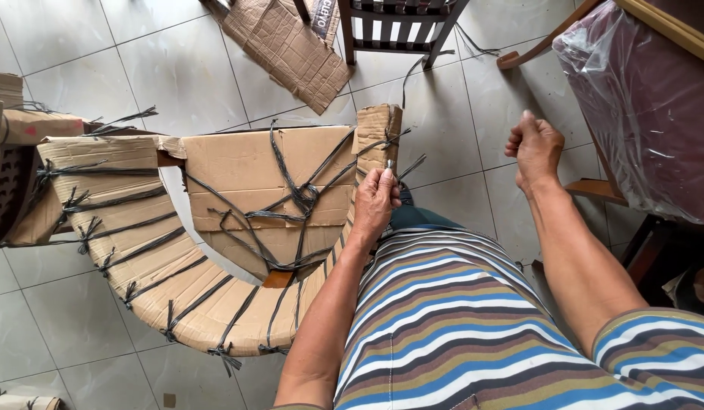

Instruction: Securing cardboard protective layers to a curved furniture frame using black plastic straps.

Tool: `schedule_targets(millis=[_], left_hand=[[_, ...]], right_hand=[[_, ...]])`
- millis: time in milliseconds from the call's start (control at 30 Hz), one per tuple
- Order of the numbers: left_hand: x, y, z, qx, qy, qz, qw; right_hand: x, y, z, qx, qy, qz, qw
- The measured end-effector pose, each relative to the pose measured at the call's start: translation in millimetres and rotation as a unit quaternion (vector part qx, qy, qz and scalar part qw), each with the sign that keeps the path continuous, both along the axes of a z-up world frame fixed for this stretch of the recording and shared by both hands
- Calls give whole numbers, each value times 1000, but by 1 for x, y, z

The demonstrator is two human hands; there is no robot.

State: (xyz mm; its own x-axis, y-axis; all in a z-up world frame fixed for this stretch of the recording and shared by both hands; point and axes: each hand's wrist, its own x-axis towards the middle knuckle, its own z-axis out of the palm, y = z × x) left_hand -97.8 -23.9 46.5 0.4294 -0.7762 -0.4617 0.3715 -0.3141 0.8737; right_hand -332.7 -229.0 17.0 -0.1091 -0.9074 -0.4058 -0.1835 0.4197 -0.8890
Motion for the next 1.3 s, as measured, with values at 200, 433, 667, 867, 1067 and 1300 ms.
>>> schedule_targets(millis=[200,433,667,867,1067,1300], left_hand=[[-2,-2,-13,-3,-8,-31,999],[-6,-3,-12,11,-11,-40,999],[-2,2,2,13,-9,2,1000],[-9,-1,-9,0,-12,-15,1000],[-8,-3,-5,-1,-32,-27,999],[-6,1,-7,1,-19,-4,1000]], right_hand=[[48,55,84,94,80,320,939],[90,83,64,20,9,400,916],[46,41,22,17,-23,229,973],[66,67,78,87,44,386,917],[95,84,89,39,12,418,907],[62,54,31,44,-46,201,978]])
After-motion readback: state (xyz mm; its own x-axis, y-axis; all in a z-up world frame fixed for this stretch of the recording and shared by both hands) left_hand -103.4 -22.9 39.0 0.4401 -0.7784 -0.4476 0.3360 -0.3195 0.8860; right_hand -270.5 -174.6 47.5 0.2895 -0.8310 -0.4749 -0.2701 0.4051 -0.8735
